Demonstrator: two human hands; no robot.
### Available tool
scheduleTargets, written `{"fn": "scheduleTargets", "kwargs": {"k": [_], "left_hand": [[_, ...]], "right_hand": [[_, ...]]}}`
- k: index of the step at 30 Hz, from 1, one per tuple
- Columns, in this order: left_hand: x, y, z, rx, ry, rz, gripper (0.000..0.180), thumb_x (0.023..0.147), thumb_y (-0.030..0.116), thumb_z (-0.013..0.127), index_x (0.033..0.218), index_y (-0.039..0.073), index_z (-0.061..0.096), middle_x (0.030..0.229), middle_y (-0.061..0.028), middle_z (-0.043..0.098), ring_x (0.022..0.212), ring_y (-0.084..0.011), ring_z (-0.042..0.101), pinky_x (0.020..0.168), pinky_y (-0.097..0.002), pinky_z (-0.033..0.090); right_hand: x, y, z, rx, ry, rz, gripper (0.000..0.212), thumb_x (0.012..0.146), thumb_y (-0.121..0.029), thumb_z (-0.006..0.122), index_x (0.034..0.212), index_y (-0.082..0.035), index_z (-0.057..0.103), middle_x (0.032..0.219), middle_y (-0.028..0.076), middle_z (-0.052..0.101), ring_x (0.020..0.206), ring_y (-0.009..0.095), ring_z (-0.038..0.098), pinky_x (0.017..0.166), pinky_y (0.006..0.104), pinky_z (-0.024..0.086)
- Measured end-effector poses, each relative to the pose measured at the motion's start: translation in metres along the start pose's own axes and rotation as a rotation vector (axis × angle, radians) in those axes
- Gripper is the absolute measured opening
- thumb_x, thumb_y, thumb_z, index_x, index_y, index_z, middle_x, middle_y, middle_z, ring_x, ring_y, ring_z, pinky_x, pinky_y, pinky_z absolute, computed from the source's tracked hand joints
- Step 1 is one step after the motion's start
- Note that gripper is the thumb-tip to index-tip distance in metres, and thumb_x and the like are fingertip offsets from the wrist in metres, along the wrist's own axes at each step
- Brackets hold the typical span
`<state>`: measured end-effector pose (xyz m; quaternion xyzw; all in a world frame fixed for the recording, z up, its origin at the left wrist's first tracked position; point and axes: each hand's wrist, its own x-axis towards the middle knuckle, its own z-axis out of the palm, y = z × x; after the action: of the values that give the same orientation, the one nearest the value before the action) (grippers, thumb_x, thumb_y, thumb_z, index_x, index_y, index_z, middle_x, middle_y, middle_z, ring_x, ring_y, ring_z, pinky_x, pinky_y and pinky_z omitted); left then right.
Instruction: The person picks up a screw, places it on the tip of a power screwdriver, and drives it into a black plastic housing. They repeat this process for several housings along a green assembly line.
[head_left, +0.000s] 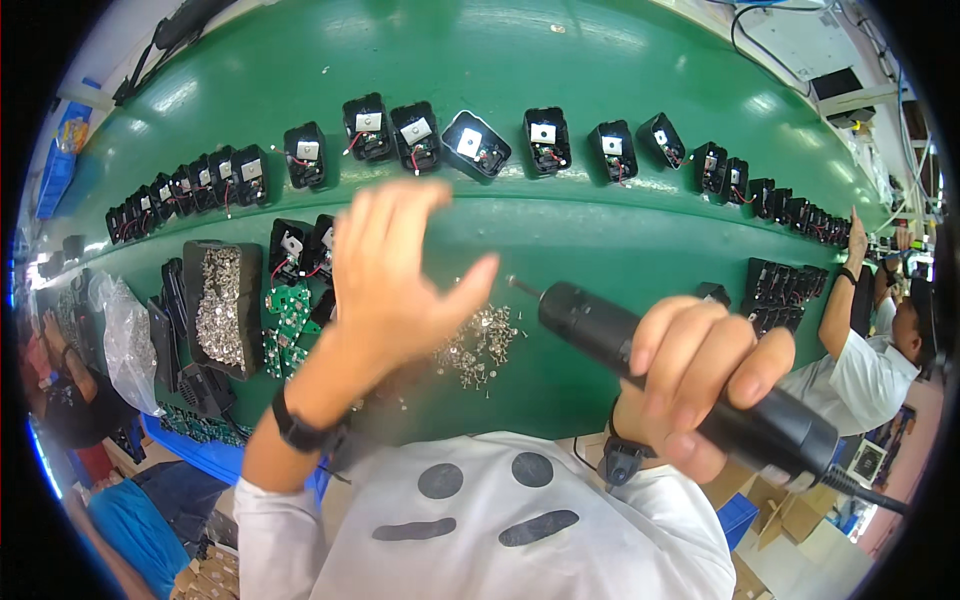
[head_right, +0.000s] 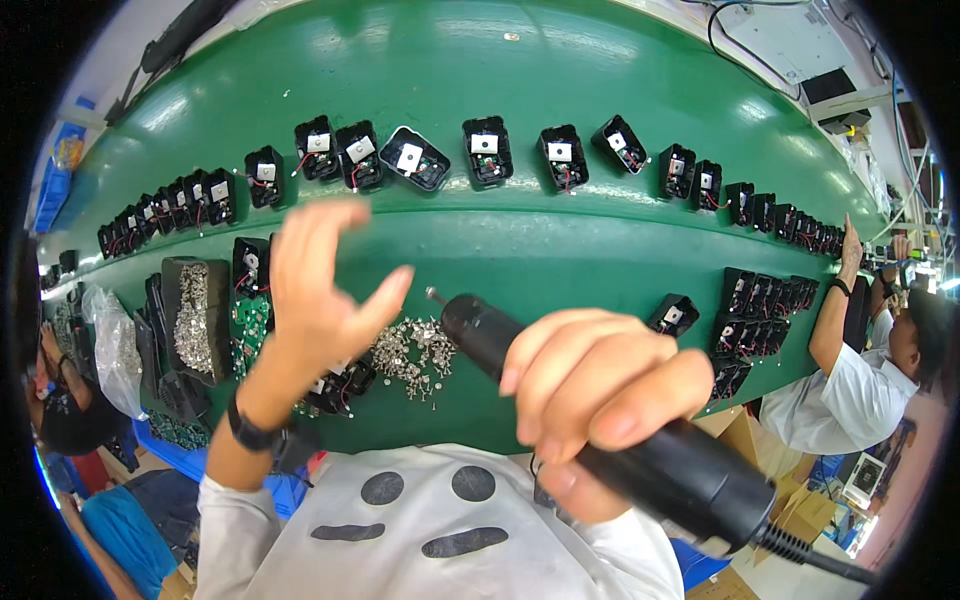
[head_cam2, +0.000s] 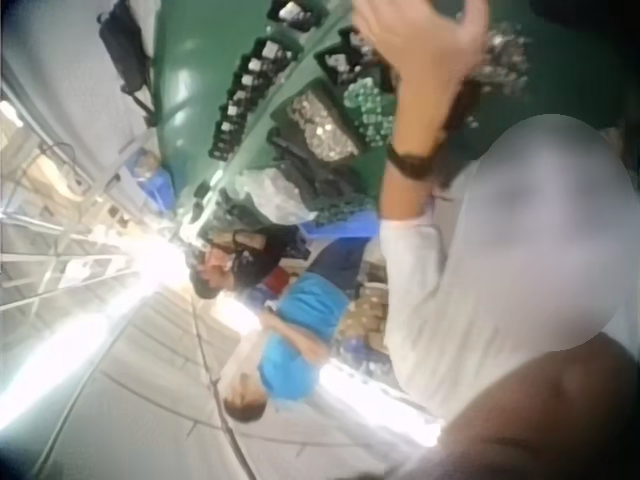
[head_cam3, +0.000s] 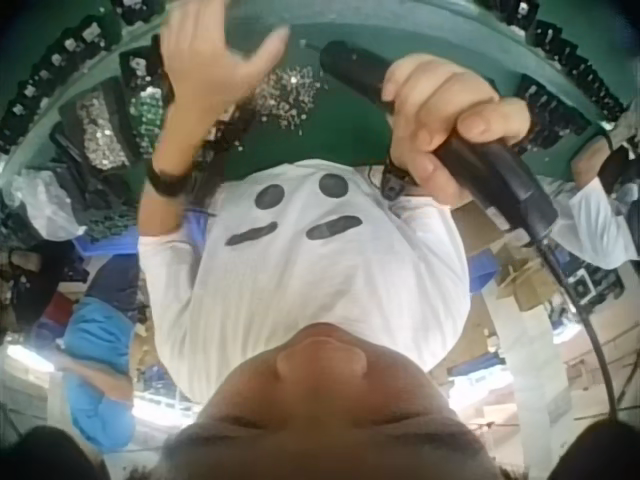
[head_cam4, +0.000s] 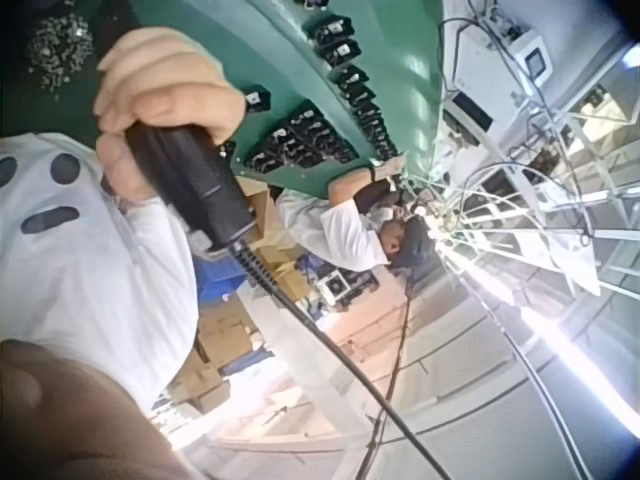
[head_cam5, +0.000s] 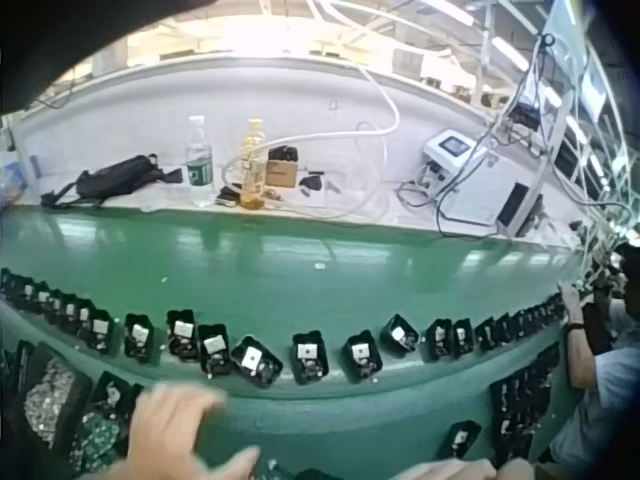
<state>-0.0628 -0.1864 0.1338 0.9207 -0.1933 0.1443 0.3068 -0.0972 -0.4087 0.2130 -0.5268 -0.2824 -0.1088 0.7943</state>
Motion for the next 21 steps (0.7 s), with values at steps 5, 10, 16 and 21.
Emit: {"fn": "scheduleTargets", "kwargs": {"k": [5, 10, 16, 21], "left_hand": [[0.062, -0.017, 0.039, 0.441, -0.134, -0.051, 0.09, 0.057, 0.058, 0.079, 0.124, 0.003, 0.052, 0.117, -0.012, 0.056, 0.116, -0.0297, 0.049, 0.104, -0.0631, 0.025], [0.07, -0.034, 0.054, 0.456, -0.216, -0.043, 0.074, 0.062, 0.045, 0.082, 0.117, 0.003, 0.055, 0.105, -0.0078, 0.061, 0.107, -0.0262, 0.056, 0.109, -0.065, 0.022], [0.072, -0.06, 0.066, 0.084, -0.117, 0.189, 0.068, 0.058, 0.027, 0.085, 0.118, 0.007, 0.059, 0.106, -0.0069, 0.061, 0.113, -0.024, 0.056, 0.111, -0.062, 0.022], [0.073, -0.075, 0.059, 0.037, -0.207, 0.178, 0.065, 0.057, 0.025, 0.085, 0.115, 0.007, 0.062, 0.104, -0.0065, 0.061, 0.113, -0.0247, 0.056, 0.112, -0.0607, 0.023]], "right_hand": [[0.011, 0.011, -0.007, -0.086, 0.031, -0.033, 0.044, 0.076, -0.005, 0.073, 0.109, -0.013, 0.045, 0.08, 0.002, 0.059, 0.065, 0.018, 0.059, 0.07, 0.0394, 0.048], [0.024, 0.02, -0.016, -0.13, -0.012, -0.045, 0.045, 0.076, -0.007, 0.074, 0.11, -0.013, 0.045, 0.082, 0.003, 0.057, 0.067, 0.019, 0.057, 0.072, 0.0409, 0.046], [0.05, 0.066, -0.028, -0.115, -0.054, -0.11, 0.043, 0.079, -0.007, 0.071, 0.112, -0.01, 0.044, 0.082, 0.004, 0.055, 0.07, 0.019, 0.056, 0.074, 0.0399, 0.047], [0.056, 0.119, -0.031, -0.011, -0.029, -0.021, 0.047, 0.076, 0.002, 0.069, 0.115, -0.004, 0.043, 0.087, 0.006, 0.058, 0.079, 0.018, 0.057, 0.083, 0.0396, 0.048]]}}
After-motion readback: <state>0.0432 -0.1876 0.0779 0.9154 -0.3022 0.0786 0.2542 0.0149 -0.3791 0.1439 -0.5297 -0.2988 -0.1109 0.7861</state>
